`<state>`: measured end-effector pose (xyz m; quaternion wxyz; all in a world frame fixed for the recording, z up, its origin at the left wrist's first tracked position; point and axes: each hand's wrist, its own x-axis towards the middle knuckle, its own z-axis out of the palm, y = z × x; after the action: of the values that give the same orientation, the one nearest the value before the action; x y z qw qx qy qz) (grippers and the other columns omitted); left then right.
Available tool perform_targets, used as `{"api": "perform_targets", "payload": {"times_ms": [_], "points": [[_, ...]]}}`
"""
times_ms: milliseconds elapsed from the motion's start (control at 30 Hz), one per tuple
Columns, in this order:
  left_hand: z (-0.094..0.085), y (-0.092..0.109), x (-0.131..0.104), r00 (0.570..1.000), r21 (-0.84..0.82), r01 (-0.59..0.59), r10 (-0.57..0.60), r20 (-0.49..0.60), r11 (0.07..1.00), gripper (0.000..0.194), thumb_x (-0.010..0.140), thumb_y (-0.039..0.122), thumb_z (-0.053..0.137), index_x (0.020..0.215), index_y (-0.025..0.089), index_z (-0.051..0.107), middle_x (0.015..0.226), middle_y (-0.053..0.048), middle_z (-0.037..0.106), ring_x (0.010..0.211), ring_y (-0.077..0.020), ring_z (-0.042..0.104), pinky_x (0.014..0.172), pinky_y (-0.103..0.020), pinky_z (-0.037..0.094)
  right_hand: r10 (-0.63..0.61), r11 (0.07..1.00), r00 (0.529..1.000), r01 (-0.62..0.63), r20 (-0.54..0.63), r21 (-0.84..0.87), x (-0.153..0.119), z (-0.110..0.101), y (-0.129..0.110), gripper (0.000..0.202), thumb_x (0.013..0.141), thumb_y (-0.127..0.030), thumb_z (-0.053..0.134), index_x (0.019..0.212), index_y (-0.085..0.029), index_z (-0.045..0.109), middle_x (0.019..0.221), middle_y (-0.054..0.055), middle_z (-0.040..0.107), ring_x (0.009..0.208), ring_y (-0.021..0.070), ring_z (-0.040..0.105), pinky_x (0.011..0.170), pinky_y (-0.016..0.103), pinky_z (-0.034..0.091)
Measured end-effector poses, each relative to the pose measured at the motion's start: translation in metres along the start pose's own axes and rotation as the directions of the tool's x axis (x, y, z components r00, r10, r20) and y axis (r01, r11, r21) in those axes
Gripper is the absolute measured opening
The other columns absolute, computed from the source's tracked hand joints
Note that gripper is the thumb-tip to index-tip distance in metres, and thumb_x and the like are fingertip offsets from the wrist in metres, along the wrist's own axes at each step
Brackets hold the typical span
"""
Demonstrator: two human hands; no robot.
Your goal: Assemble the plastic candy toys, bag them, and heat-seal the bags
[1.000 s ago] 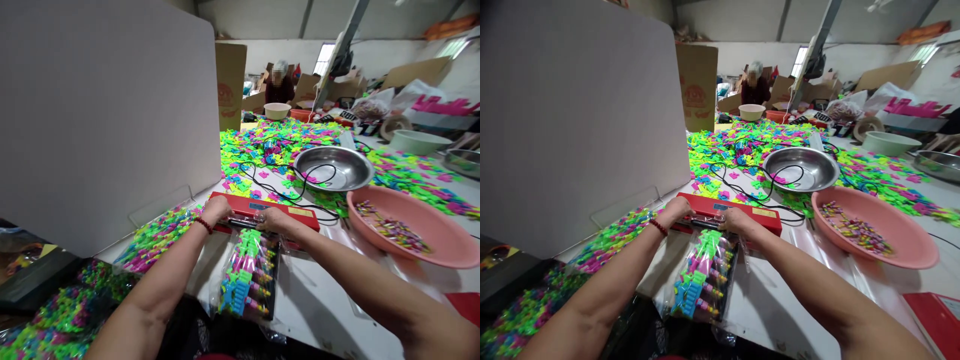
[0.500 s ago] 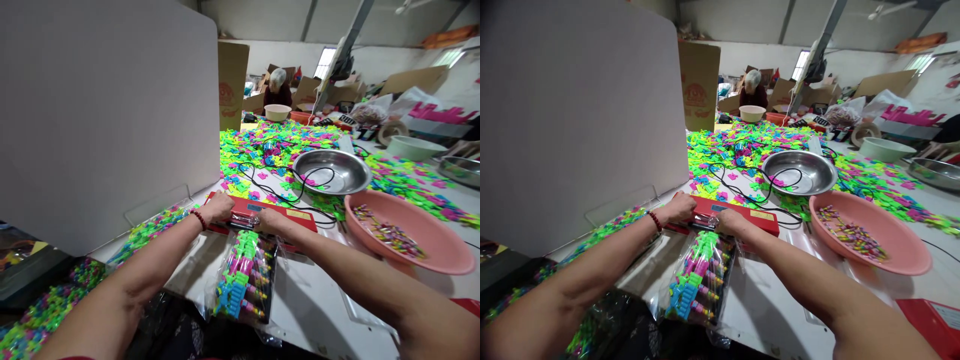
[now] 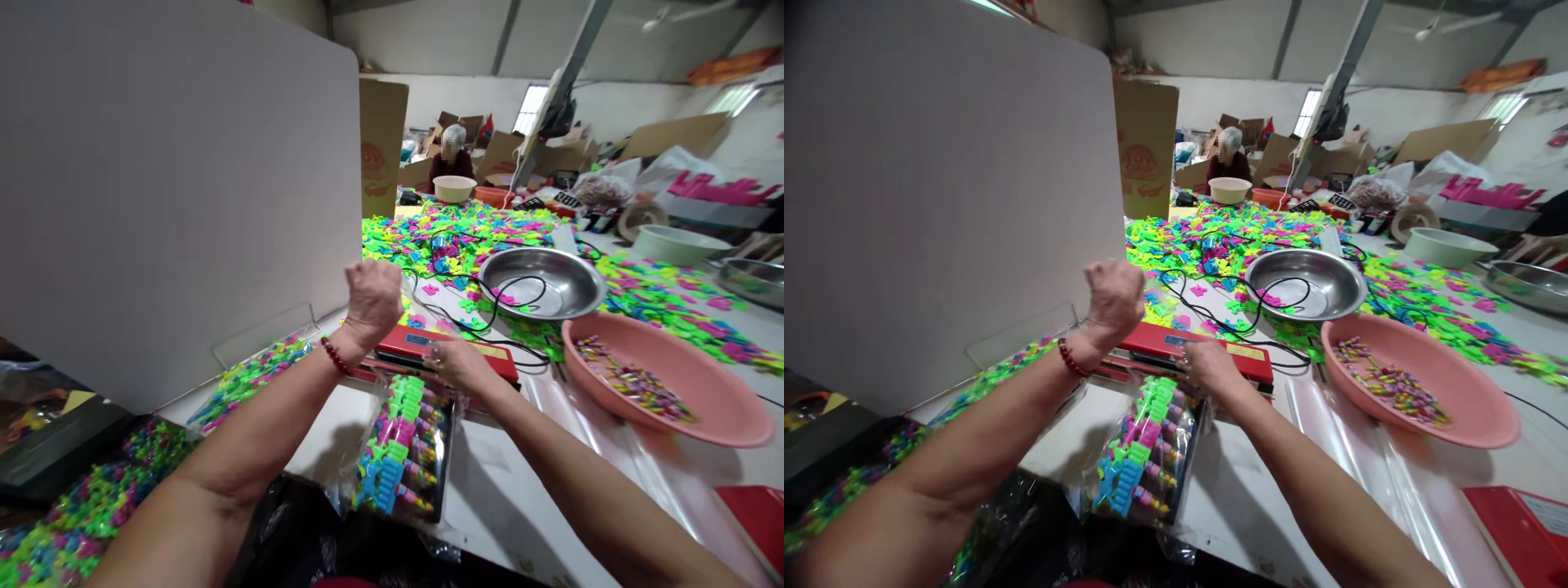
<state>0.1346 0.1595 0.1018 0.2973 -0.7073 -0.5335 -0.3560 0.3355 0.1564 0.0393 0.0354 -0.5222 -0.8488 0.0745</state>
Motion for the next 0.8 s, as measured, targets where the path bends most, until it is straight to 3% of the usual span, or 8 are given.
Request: {"api": "perform_targets", "payload": {"times_ms": [67,133,300,400,533,600,700,800], "points": [[-0.026,-0.005,-0.001,0.96,-0.043,0.16,-0.166,-0.225,0.986,0.015,0.091,0.013,0.047,0.083,0.017,0.059,0.082,-0.007,0.058,0.087,-0.0246,0.05,0.085,-0.043,0.031,0.028,0.997,0.967,-0.046,-0.254,-0.064,-0.022,-0.014,-0.004,0.016,0.094,-0.029,0.057,0.093,-0.016,0.067,0.088,0.01,0.069,0.076,0.02,0.063,0.06,0.025,0.04],[-0.054,-0.002,-0.006,0.943,-0.128,0.124,-0.157,-0.294,0.984,0.014,0.094,0.017,0.047,0.086,0.019,0.058,0.082,-0.004,0.056,0.088,-0.0224,0.051,0.089,-0.041,0.032,-0.012,0.995,0.823,-0.047,-0.568,-0.089,-0.044,-0.029,-0.015,0.03,0.092,-0.036,0.06,0.113,-0.014,0.062,0.109,0.016,0.066,0.086,0.0237,0.065,0.062,0.027,0.046],[-0.115,0.041,-0.041,0.919,-0.418,-0.393,0.361,-0.156,0.819,0.009,0.091,0.015,0.052,0.091,0.022,0.058,0.076,-0.001,0.058,0.082,-0.0194,0.053,0.087,-0.038,0.036,-0.35,0.91,0.541,0.391,-0.765,-0.14,-0.091,-0.052,-0.061,0.059,0.095,-0.02,0.053,0.149,-0.02,0.031,0.132,0.016,0.058,0.1,0.0247,0.065,0.076,0.033,0.055],[-0.135,0.057,-0.08,0.939,-0.647,-0.315,0.329,-0.104,0.694,0.016,0.089,0.013,0.056,0.103,0.021,0.058,0.083,-0.003,0.065,0.085,-0.02,0.056,0.088,-0.038,0.04,-0.343,0.863,0.556,0.505,-0.757,-0.02,-0.124,-0.045,-0.065,0.047,0.095,-0.015,0.05,0.142,-0.022,0.046,0.109,0.01,0.069,0.092,0.0224,0.066,0.08,0.034,0.055],[-0.13,0.047,-0.154,0.963,-0.698,0.269,-0.172,0.208,0.663,0.022,0.09,0.017,0.056,0.111,0.022,0.06,0.095,-0.007,0.066,0.089,-0.0201,0.059,0.084,-0.035,0.045,0.193,0.859,0.748,0.183,-0.635,0.478,-0.17,-0.01,-0.039,0.024,0.09,-0.039,0.062,0.074,-0.023,0.067,0.081,0.006,0.069,0.077,0.0223,0.066,0.074,0.033,0.055],[-0.114,0.039,-0.192,0.743,-0.541,0.669,-0.475,0.471,0.511,0.015,0.089,0.026,0.056,0.101,0.021,0.064,0.096,-0.008,0.065,0.091,-0.0222,0.06,0.081,-0.034,0.047,0.413,0.666,0.84,-0.016,-0.351,0.746,-0.181,0.019,-0.027,0.046,0.081,-0.057,0.067,0.053,-0.022,0.054,0.07,0.005,0.066,0.07,0.0232,0.066,0.066,0.032,0.054],[-0.089,0.033,-0.232,0.246,-0.254,0.965,-0.569,0.784,0.066,0.019,0.079,0.039,0.061,0.08,0.02,0.064,0.089,-0.008,0.064,0.092,-0.0257,0.059,0.077,-0.033,0.047,0.48,0.408,0.874,-0.306,0.083,0.86,-0.175,0.061,-0.027,0.046,0.064,-0.066,0.075,0.064,-0.022,0.061,0.062,0.003,0.064,0.06,0.0227,0.063,0.055,0.03,0.051],[-0.078,0.038,-0.245,0.042,-0.132,0.973,-0.419,0.907,-0.188,0.031,0.074,0.05,0.062,0.067,0.02,0.057,0.071,-0.004,0.059,0.078,-0.0233,0.058,0.067,-0.031,0.047,0.413,0.305,0.859,-0.445,0.304,0.842,-0.161,0.082,-0.038,0.054,0.061,-0.065,0.074,0.09,-0.02,0.069,0.078,0.005,0.071,0.071,0.0246,0.066,0.057,0.029,0.051]]}}
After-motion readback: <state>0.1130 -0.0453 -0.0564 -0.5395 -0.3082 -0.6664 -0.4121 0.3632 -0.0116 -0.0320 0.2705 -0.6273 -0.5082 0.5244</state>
